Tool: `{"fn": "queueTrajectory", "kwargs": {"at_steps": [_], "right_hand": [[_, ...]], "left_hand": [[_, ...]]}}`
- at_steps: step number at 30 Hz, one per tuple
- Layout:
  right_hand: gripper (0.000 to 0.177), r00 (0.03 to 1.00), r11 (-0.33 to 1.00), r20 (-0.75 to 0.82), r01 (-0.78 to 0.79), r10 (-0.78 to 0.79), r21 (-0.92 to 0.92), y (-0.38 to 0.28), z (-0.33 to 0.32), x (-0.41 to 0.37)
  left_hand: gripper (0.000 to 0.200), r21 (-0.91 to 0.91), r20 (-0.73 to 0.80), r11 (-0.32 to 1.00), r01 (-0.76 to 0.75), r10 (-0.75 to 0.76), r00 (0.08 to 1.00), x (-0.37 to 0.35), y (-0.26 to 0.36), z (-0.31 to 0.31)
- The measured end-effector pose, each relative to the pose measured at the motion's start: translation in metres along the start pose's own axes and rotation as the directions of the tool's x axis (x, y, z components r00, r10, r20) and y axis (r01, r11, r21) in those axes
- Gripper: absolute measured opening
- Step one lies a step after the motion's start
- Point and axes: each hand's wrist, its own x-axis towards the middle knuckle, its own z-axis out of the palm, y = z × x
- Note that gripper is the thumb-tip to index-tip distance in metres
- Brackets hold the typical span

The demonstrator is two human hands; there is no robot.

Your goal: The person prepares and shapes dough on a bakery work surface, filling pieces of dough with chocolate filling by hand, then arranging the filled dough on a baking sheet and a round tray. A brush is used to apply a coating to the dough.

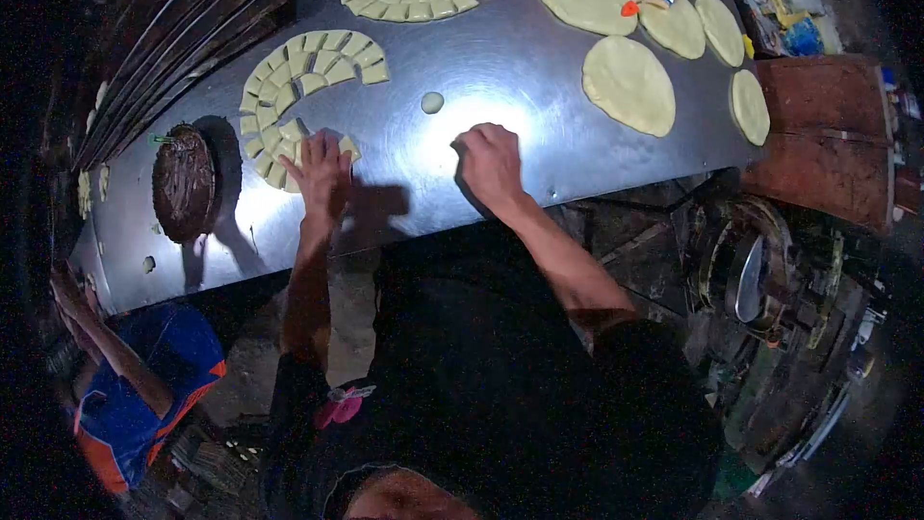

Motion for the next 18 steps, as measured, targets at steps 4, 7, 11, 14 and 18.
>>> {"fn": "queueTrajectory", "kwargs": {"at_steps": [4,7,11,14,18], "right_hand": [[0.014,0.960,0.968,0.127,0.242,-0.248,0.067,0.055,0.002,-0.033],[0.008,0.994,0.992,0.034,0.103,-0.101,-0.069,0.085,0.002,0.000],[0.011,0.987,0.963,0.022,0.152,-0.161,0.221,0.044,0.032,0.008],[0.010,0.955,0.942,0.161,0.201,-0.250,0.270,0.087,0.007,-0.034],[0.004,0.998,0.997,-0.068,-0.024,0.019,-0.068,0.082,0.012,0.025]], "left_hand": [[0.026,-0.005,-0.043,0.995,-0.103,0.103,0.994,0.000,0.002,0.001],[0.017,-0.226,-0.040,0.969,-0.097,0.090,0.995,-0.002,0.028,-0.013],[0.016,-0.666,0.122,0.734,0.132,-0.067,0.990,-0.002,0.062,-0.052],[0.019,-0.837,0.341,0.353,0.418,-0.261,0.903,-0.031,0.032,-0.044],[0.019,-0.817,0.577,-0.188,0.546,-0.299,0.760,-0.028,0.036,-0.090]]}}
